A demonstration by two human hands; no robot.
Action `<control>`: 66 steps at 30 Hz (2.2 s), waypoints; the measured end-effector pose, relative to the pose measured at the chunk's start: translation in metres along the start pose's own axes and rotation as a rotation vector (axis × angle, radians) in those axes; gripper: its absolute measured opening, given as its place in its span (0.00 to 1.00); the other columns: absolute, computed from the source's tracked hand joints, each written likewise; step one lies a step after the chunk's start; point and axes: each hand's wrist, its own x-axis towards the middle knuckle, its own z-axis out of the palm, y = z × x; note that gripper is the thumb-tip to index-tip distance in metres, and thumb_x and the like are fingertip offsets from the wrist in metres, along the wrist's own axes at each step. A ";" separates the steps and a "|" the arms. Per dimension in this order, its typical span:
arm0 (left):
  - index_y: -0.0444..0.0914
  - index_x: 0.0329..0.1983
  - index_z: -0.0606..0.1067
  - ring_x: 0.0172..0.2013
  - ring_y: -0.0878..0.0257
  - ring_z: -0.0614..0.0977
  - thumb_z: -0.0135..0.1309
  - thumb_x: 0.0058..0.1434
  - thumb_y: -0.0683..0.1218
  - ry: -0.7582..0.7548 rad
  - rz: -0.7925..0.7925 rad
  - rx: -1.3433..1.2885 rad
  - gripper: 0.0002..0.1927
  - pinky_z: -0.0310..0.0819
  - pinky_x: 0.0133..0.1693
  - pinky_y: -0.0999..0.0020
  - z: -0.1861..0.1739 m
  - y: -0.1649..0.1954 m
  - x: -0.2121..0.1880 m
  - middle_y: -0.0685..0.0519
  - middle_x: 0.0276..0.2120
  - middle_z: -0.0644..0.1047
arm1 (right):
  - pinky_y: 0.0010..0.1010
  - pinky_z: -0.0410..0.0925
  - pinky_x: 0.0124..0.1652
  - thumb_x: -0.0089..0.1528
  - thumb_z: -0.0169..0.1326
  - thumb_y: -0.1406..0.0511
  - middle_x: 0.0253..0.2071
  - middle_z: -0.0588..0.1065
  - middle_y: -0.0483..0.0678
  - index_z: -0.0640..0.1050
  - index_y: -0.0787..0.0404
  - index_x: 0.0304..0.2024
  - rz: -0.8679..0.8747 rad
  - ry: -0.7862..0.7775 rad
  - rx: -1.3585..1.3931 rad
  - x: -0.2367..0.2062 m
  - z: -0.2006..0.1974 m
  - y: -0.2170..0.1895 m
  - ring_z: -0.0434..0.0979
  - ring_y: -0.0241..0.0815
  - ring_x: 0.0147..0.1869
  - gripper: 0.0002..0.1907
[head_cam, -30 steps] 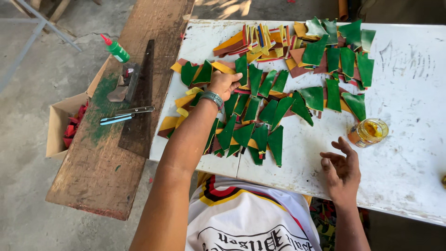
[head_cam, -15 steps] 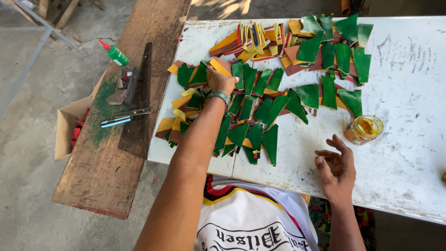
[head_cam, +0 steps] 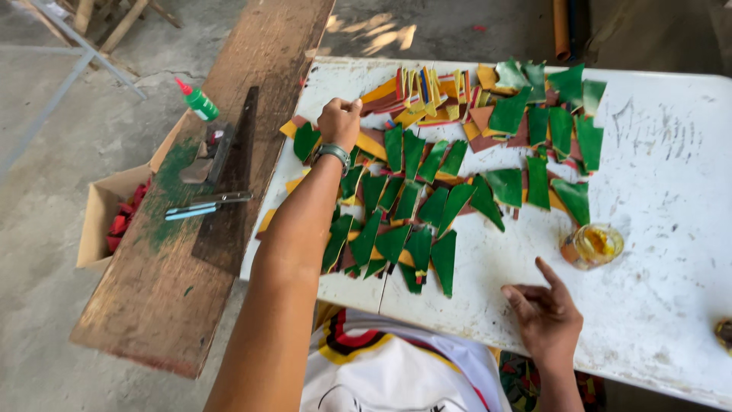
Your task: The person holds a stack of cut green, yellow and brown foam pieces, dips a finger into a small jar of yellow paste, and presses pieces together to bond them. They place finished bonded pieces on the table and pick up new pieces to repeat the process.
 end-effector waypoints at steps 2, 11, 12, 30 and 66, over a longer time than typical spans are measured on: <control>0.38 0.28 0.80 0.34 0.48 0.85 0.65 0.54 0.57 -0.026 0.147 0.037 0.17 0.80 0.41 0.54 0.015 0.012 0.021 0.46 0.29 0.83 | 0.27 0.73 0.47 0.60 0.62 0.72 0.41 0.83 0.55 0.68 0.68 0.70 0.023 -0.003 -0.034 0.003 0.002 -0.001 0.80 0.35 0.44 0.36; 0.33 0.39 0.77 0.44 0.46 0.82 0.73 0.44 0.60 -0.299 0.073 0.162 0.31 0.77 0.48 0.56 0.089 0.033 0.072 0.39 0.41 0.82 | 0.29 0.75 0.48 0.55 0.60 0.76 0.41 0.83 0.56 0.64 0.68 0.71 0.109 0.021 -0.026 0.023 0.018 0.002 0.83 0.39 0.48 0.40; 0.34 0.39 0.78 0.44 0.48 0.83 0.73 0.43 0.60 -0.327 0.040 0.175 0.31 0.77 0.48 0.58 0.093 0.031 0.073 0.40 0.41 0.82 | 0.30 0.76 0.47 0.54 0.61 0.76 0.39 0.83 0.56 0.65 0.67 0.71 0.163 0.027 -0.033 0.023 0.018 0.002 0.84 0.40 0.46 0.42; 0.37 0.38 0.79 0.36 0.42 0.84 0.54 0.59 0.46 -0.213 0.036 0.270 0.08 0.82 0.37 0.50 0.095 0.017 0.086 0.39 0.34 0.82 | 0.30 0.75 0.43 0.56 0.61 0.75 0.39 0.83 0.56 0.70 0.69 0.65 0.208 0.023 -0.031 0.027 0.020 0.005 0.83 0.39 0.43 0.33; 0.34 0.47 0.73 0.42 0.61 0.88 0.68 0.61 0.45 -0.597 0.460 -0.746 0.18 0.89 0.42 0.67 -0.080 0.085 -0.249 0.48 0.43 0.82 | 0.40 0.78 0.54 0.63 0.58 0.79 0.58 0.75 0.56 0.58 0.63 0.74 -0.241 -0.022 0.690 0.015 0.024 -0.104 0.80 0.44 0.58 0.40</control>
